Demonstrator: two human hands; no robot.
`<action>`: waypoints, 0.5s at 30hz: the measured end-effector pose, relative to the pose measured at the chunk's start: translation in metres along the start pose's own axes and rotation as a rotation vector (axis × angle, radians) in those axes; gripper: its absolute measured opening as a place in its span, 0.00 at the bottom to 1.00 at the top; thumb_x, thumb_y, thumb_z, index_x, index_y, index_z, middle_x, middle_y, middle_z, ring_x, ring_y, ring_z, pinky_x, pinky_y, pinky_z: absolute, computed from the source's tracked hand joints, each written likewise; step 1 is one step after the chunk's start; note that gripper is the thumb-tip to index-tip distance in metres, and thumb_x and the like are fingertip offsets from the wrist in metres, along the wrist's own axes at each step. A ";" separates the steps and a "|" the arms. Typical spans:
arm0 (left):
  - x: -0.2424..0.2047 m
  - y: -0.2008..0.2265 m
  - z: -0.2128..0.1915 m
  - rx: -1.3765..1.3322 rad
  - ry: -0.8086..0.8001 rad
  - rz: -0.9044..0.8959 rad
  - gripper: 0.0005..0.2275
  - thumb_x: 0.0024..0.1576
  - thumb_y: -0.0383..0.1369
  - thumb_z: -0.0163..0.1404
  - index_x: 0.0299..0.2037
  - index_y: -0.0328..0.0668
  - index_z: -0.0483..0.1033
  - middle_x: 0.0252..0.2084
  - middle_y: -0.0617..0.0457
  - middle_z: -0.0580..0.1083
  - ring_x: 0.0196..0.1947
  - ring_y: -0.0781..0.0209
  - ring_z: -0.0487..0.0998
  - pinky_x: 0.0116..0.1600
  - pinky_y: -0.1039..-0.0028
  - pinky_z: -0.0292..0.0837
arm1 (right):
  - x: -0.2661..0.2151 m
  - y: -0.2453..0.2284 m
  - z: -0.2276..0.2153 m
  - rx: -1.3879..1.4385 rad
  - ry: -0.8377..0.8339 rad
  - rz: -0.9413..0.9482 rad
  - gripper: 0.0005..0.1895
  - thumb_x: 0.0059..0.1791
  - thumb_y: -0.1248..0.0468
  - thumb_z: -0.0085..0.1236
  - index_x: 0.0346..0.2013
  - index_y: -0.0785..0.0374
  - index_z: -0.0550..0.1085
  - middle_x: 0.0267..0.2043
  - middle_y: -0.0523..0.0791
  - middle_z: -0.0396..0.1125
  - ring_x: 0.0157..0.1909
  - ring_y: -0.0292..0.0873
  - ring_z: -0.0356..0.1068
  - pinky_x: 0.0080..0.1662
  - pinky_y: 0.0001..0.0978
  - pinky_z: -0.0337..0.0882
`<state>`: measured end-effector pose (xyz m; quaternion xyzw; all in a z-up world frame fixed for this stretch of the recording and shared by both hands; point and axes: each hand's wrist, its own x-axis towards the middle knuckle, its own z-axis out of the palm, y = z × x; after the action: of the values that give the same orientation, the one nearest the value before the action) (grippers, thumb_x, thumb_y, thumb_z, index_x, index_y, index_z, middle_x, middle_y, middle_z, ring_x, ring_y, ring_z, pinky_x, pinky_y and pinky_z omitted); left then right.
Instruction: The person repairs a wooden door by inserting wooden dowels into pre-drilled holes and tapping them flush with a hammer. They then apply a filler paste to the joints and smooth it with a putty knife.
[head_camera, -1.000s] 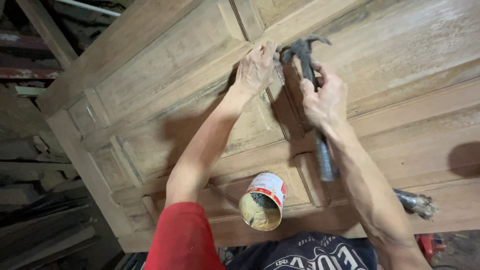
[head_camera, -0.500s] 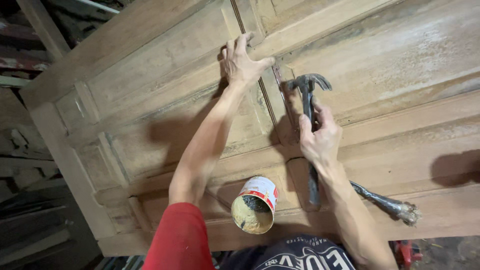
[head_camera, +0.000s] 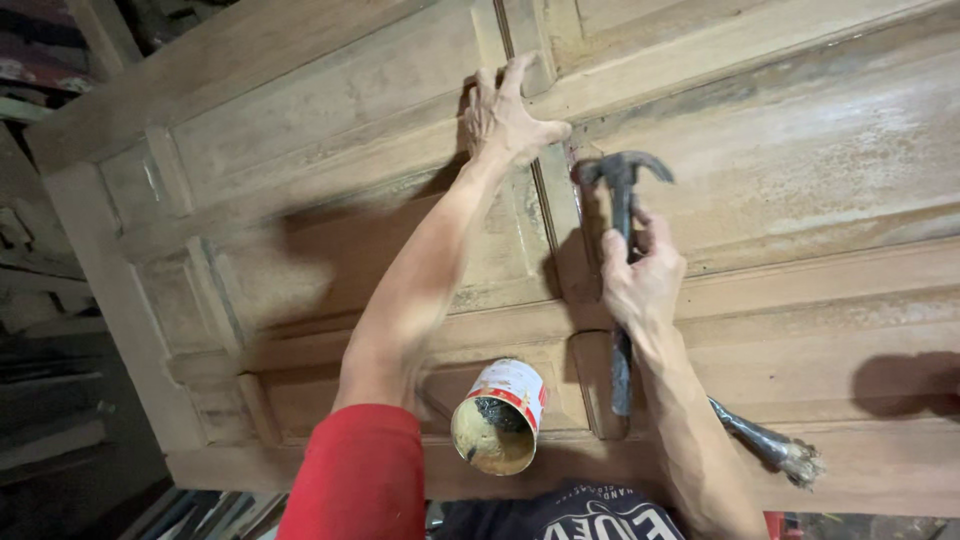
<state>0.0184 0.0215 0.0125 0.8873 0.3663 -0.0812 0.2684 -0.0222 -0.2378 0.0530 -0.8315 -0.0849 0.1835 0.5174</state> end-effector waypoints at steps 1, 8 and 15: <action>0.000 0.001 -0.002 -0.003 -0.011 -0.010 0.46 0.31 0.47 0.70 0.65 0.68 0.62 0.63 0.41 0.62 0.62 0.38 0.65 0.62 0.49 0.65 | 0.003 0.000 -0.001 0.041 0.025 -0.013 0.19 0.55 0.67 0.60 0.60 0.69 0.71 0.32 0.46 0.72 0.31 0.34 0.67 0.33 0.28 0.69; -0.002 -0.008 0.010 0.012 -0.020 -0.009 0.41 0.37 0.46 0.68 0.65 0.68 0.63 0.61 0.44 0.64 0.62 0.42 0.67 0.61 0.49 0.67 | 0.021 -0.007 -0.001 0.089 0.000 -0.059 0.20 0.57 0.69 0.57 0.64 0.71 0.69 0.31 0.44 0.70 0.30 0.31 0.65 0.32 0.25 0.66; -0.007 -0.038 0.058 -0.020 0.104 0.428 0.06 0.58 0.40 0.61 0.43 0.63 0.80 0.55 0.58 0.73 0.55 0.61 0.74 0.58 0.65 0.75 | 0.008 -0.014 -0.003 0.296 -0.034 0.236 0.24 0.55 0.69 0.56 0.65 0.68 0.67 0.29 0.42 0.67 0.23 0.31 0.64 0.24 0.24 0.63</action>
<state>-0.0103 0.0085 -0.0497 0.9451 0.1839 0.0270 0.2688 -0.0126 -0.2312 0.0645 -0.7474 0.0325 0.2674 0.6073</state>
